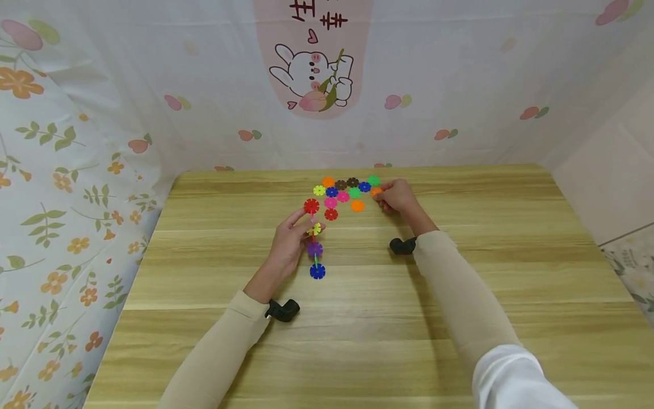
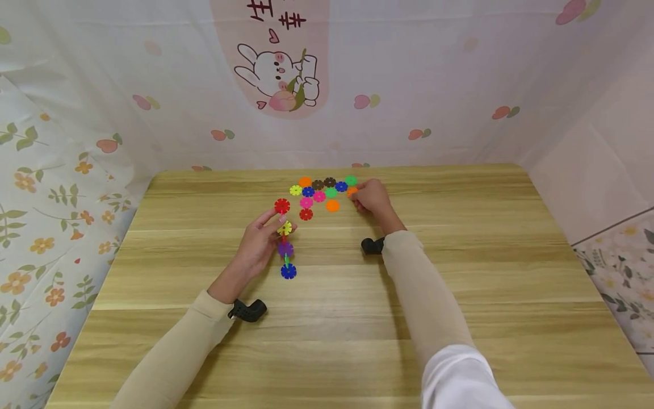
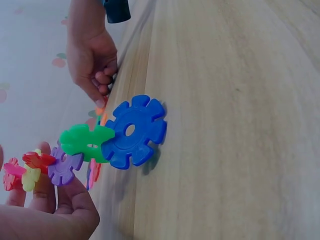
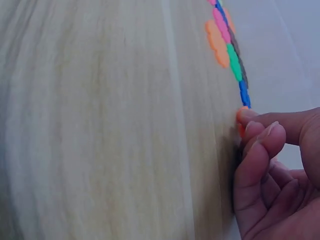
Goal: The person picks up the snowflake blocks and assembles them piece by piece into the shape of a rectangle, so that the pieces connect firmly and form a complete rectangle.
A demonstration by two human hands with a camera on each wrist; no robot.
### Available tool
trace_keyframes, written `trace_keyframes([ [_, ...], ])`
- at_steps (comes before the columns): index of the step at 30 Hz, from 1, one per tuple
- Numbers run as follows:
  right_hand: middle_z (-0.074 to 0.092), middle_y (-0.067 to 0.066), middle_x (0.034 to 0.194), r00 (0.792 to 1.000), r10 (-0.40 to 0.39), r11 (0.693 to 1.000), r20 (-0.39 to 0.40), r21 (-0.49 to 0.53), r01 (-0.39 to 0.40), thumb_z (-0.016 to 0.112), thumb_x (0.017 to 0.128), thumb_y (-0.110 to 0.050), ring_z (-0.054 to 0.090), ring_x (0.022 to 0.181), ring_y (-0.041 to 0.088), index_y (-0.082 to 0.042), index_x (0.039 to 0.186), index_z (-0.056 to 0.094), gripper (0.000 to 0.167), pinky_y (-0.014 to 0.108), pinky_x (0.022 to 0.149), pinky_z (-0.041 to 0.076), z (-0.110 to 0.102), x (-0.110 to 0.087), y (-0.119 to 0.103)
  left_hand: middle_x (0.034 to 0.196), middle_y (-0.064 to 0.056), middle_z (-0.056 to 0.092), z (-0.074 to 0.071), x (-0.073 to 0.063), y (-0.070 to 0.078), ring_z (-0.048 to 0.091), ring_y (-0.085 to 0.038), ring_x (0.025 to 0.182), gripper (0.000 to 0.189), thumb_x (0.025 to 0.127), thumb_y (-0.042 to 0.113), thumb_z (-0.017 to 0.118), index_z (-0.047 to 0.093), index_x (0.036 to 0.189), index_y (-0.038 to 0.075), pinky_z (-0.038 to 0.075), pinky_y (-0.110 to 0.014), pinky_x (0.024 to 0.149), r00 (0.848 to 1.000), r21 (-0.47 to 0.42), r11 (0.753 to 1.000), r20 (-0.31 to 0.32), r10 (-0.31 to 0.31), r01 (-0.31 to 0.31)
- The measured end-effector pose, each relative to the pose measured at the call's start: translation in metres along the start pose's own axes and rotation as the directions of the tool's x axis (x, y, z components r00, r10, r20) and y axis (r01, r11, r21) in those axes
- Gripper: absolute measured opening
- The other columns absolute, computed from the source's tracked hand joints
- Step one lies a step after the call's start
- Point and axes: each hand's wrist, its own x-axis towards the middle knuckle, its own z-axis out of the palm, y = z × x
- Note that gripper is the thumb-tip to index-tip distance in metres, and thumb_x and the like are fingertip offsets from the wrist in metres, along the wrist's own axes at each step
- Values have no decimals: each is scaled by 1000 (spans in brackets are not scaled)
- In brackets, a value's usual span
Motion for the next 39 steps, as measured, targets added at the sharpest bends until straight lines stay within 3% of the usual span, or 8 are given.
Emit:
trace_keyframes([
  [3, 59, 2, 60, 1000, 15, 999, 25, 45, -16, 67, 92, -12, 47, 43, 10, 4, 111, 62, 26, 21, 45, 45, -1, -2, 3, 111, -17, 70, -1, 1, 1, 70, -17, 90, 40, 98, 24, 59, 54, 136, 14, 51, -27, 80, 1000, -13, 1000, 0, 6, -6],
  [6, 57, 1, 57, 998, 22, 998, 54, 53, -25, 67, 93, -16, 46, 42, 10, 2, 96, 65, 18, 22, 44, 45, -2, -6, 6, 104, -14, 71, -1, 2, 0, 70, -19, 88, 34, 99, 27, 58, 57, 130, 13, 51, -26, 73, 1000, -20, 1000, 8, 21, -21],
  [9, 56, 0, 57, 996, 21, 998, 86, 51, -25, 65, 94, -20, 46, 43, 10, 0, 92, 63, 20, 23, 46, 46, -3, -11, 9, 98, -10, 72, 0, 2, 0, 70, -20, 86, 30, 100, 29, 55, 59, 124, 11, 50, -25, 69, 999, -27, 999, 20, 33, -32],
  [18, 59, 3, 63, 990, -59, 995, 128, 84, 49, 58, 98, -19, 48, 47, 12, 2, 101, 60, 21, 24, 48, 47, -1, -28, 8, 87, -4, 73, 3, 4, 1, 68, -15, 78, 16, 101, 20, 54, 61, 107, 7, 50, -21, 61, 999, -38, 999, 1, 35, -35],
  [25, 62, 6, 70, 977, -123, 988, 176, 109, 105, 53, 101, -21, 52, 51, 12, 2, 109, 56, 25, 25, 52, 49, 6, -44, 1, 96, -8, 74, 5, 5, 3, 64, -34, 106, 22, 100, 21, 56, 63, 112, 4, 50, -20, 66, 999, -7, 999, -14, 46, -46],
  [29, 62, 8, 73, 972, -135, 986, 192, 126, 112, 52, 101, -20, 51, 53, 15, 3, 110, 57, 25, 28, 53, 49, 10, -53, -6, 98, -9, 74, 8, 6, 5, 61, -38, 111, 22, 99, 20, 58, 63, 113, 4, 48, -21, 64, 999, -1, 999, -10, 51, -51],
  [39, 60, 10, 74, 956, -216, 973, 199, 129, 193, 52, 101, -20, 52, 54, 17, 4, 107, 59, 26, 32, 57, 52, 23, -69, -22, 99, -13, 73, 11, 7, 8, 68, -26, 91, 19, 98, 19, 59, 64, 110, 4, 48, -22, 62, 998, 32, 998, -17, 63, -62],
])
